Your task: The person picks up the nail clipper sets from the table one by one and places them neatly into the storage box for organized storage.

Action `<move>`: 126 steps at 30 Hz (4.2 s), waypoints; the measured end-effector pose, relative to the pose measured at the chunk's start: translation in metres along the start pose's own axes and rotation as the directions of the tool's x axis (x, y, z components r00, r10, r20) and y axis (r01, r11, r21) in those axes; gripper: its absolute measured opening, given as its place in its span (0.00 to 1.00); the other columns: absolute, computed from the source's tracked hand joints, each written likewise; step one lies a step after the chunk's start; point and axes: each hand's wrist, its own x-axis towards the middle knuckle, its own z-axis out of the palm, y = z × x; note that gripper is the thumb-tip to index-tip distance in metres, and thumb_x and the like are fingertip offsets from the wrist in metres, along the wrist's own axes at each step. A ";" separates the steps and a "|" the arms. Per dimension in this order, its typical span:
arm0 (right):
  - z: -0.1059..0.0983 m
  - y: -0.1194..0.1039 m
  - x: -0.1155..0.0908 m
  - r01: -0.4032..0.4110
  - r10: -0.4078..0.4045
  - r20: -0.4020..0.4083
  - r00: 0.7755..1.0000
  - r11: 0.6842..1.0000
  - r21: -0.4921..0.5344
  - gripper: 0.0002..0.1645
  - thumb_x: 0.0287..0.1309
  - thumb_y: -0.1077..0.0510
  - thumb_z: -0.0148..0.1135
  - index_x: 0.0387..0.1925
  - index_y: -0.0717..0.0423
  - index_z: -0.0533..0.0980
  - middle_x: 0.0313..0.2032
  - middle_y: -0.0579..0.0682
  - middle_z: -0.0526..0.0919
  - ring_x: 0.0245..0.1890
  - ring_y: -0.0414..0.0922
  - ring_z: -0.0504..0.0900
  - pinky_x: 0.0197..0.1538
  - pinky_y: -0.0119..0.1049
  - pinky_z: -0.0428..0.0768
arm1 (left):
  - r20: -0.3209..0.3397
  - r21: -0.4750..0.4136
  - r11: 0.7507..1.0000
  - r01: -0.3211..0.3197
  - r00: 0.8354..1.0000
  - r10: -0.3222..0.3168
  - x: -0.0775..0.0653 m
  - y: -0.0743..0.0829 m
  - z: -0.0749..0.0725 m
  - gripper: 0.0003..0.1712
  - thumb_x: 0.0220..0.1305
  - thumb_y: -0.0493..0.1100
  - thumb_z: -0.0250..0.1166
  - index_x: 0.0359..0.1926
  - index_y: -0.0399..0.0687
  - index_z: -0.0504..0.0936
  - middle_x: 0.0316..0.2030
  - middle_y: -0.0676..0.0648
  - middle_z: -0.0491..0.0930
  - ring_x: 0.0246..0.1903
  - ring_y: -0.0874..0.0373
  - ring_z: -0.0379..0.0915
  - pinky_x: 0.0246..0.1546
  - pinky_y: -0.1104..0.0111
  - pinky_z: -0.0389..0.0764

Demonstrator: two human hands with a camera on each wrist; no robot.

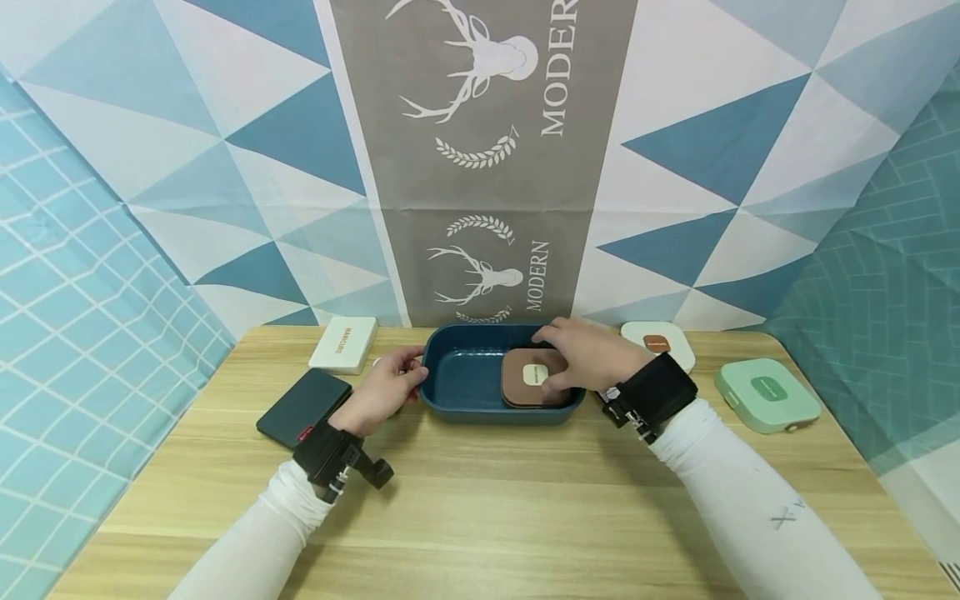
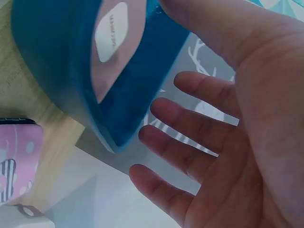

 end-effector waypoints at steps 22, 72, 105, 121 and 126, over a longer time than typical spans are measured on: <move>-0.018 0.011 -0.020 -0.077 0.078 -0.019 0.997 0.996 0.037 0.42 0.53 0.35 0.65 0.63 0.55 0.70 0.59 0.54 0.72 0.59 0.51 0.71 0.56 0.50 0.73 | -0.013 0.000 1.000 -0.001 1.000 0.001 -0.002 0.001 0.000 0.24 0.71 0.34 0.53 0.66 0.35 0.65 0.37 0.42 0.70 0.27 0.50 0.71 0.27 0.63 0.74; -0.026 0.069 -0.070 -0.292 0.293 -0.159 0.943 0.956 0.027 0.43 0.56 0.42 0.66 0.63 0.67 0.65 0.59 0.67 0.69 0.57 0.63 0.69 0.54 0.60 0.71 | -0.003 -0.009 1.000 -0.027 1.000 0.027 -0.002 -0.001 0.001 0.25 0.70 0.33 0.52 0.67 0.34 0.65 0.36 0.41 0.70 0.26 0.50 0.70 0.24 0.66 0.72; 0.023 0.100 -0.056 -0.622 0.626 -0.156 0.764 0.779 0.082 0.56 0.50 0.28 0.62 0.57 0.75 0.61 0.45 0.77 0.67 0.46 0.73 0.67 0.45 0.64 0.67 | 0.005 -0.031 0.999 -0.020 1.000 0.020 -0.003 -0.002 0.000 0.25 0.71 0.34 0.52 0.67 0.35 0.64 0.37 0.41 0.69 0.26 0.52 0.69 0.26 0.65 0.72; 0.033 0.097 -0.044 -0.766 0.771 -0.073 0.632 0.637 0.090 0.60 0.45 0.24 0.60 0.53 0.75 0.60 0.44 0.80 0.64 0.45 0.73 0.66 0.40 0.64 0.70 | 0.037 -0.020 1.000 0.001 0.999 -0.001 -0.023 0.033 -0.003 0.26 0.71 0.33 0.51 0.67 0.29 0.61 0.39 0.37 0.70 0.29 0.48 0.71 0.31 0.57 0.75; 0.033 0.097 -0.042 -0.782 0.788 -0.046 0.614 0.615 0.099 0.60 0.45 0.24 0.60 0.53 0.76 0.61 0.44 0.80 0.64 0.46 0.72 0.65 0.41 0.64 0.70 | 0.039 -0.011 1.000 0.017 0.999 -0.016 -0.024 0.034 -0.003 0.26 0.71 0.33 0.51 0.67 0.29 0.61 0.40 0.37 0.70 0.30 0.45 0.71 0.32 0.57 0.74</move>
